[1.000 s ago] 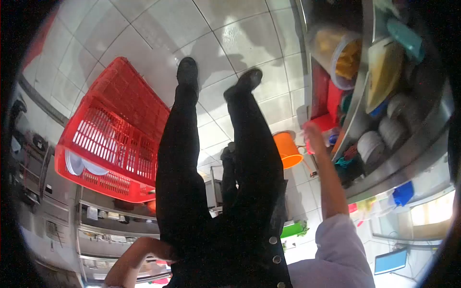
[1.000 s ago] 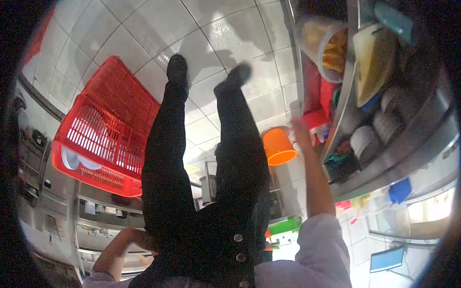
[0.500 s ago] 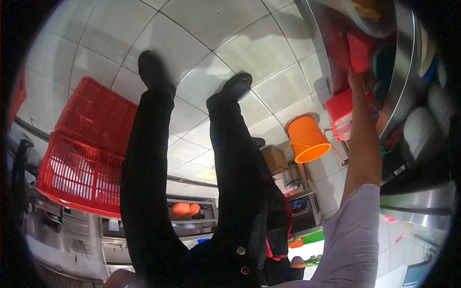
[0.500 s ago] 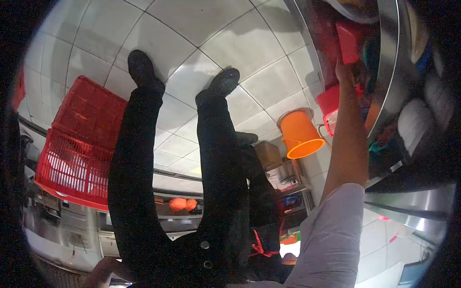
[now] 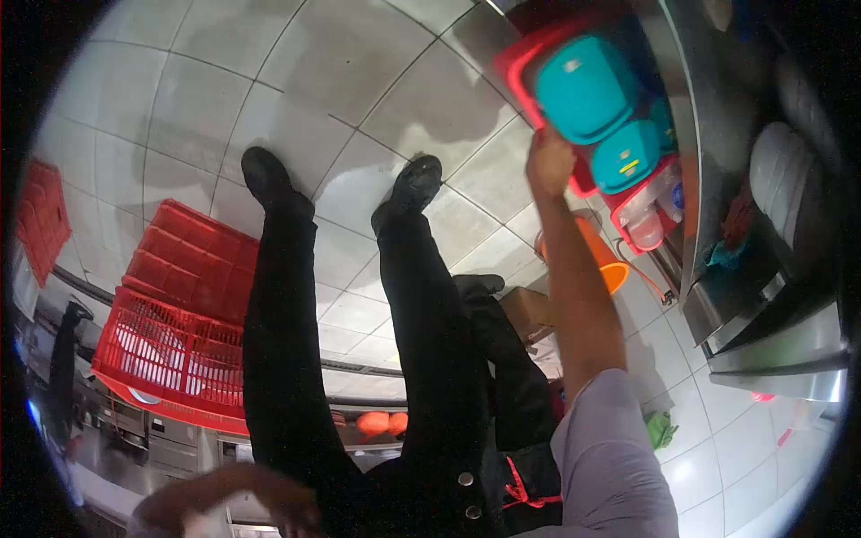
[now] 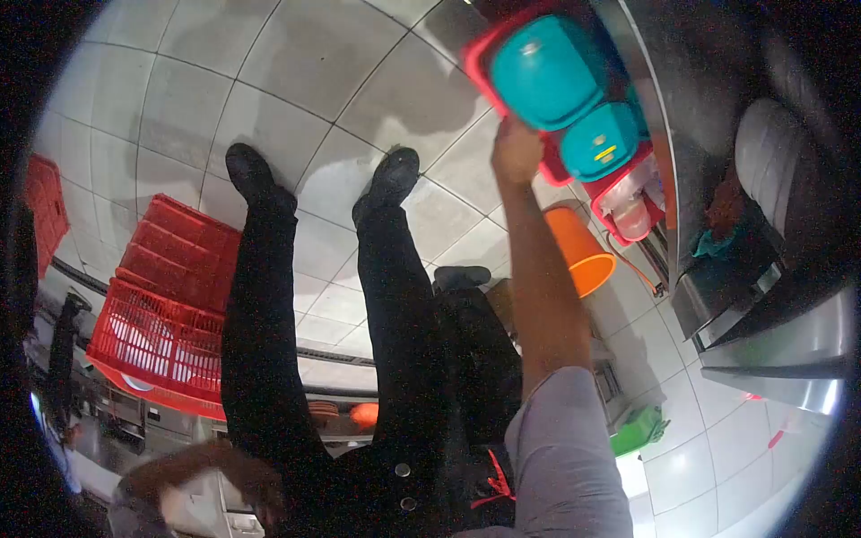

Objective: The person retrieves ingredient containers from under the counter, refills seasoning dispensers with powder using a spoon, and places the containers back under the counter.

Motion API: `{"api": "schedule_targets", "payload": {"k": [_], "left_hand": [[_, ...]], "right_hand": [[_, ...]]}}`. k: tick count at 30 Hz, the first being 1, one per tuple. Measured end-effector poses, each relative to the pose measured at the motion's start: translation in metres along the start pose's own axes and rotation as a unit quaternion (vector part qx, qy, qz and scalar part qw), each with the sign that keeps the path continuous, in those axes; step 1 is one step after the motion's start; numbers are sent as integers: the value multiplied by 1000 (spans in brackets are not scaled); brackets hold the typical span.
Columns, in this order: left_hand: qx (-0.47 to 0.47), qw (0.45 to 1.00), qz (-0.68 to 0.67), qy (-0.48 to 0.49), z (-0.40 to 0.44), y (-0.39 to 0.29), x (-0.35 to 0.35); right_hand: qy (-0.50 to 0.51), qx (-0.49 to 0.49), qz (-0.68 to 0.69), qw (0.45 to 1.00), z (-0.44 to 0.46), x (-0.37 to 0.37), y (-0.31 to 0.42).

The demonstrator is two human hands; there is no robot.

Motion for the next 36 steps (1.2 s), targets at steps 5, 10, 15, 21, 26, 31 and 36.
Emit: {"api": "schedule_targets", "payload": {"k": [5,10,15,21,26,31,36], "left_hand": [[118,731,327,-587,-75,-308,-183],[571,239,-5,-785,-127,-480,-272],[515,272,-71,-810,-124,-491,-304],[626,366,-115,-679,-133,-502,-277],[676,383,-181,-603,-158,-505,-237],[694,399,-213,-560,-181,-479,-227],[742,480,-285,-371,-232,-425,-211]], "right_hand": [[153,15,52,987,-46,6,37],[265,57,114,956,-60,-13,76],[179,48,124,975,-89,0,77],[123,26,95,988,-95,4,71],[32,5,100,994,-81,-7,62],[220,112,78,966,-63,-4,46],[166,42,52,984,-66,9,36]]}}
Point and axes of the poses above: each hand's wrist, its own z-axis towards the middle knuckle, its own x-axis out of the palm, y = z × x, the point moved 7 cm from there along z, towards the middle knuckle, and after that the axes turned 15 degrees about -y, right-handed, at the moved point
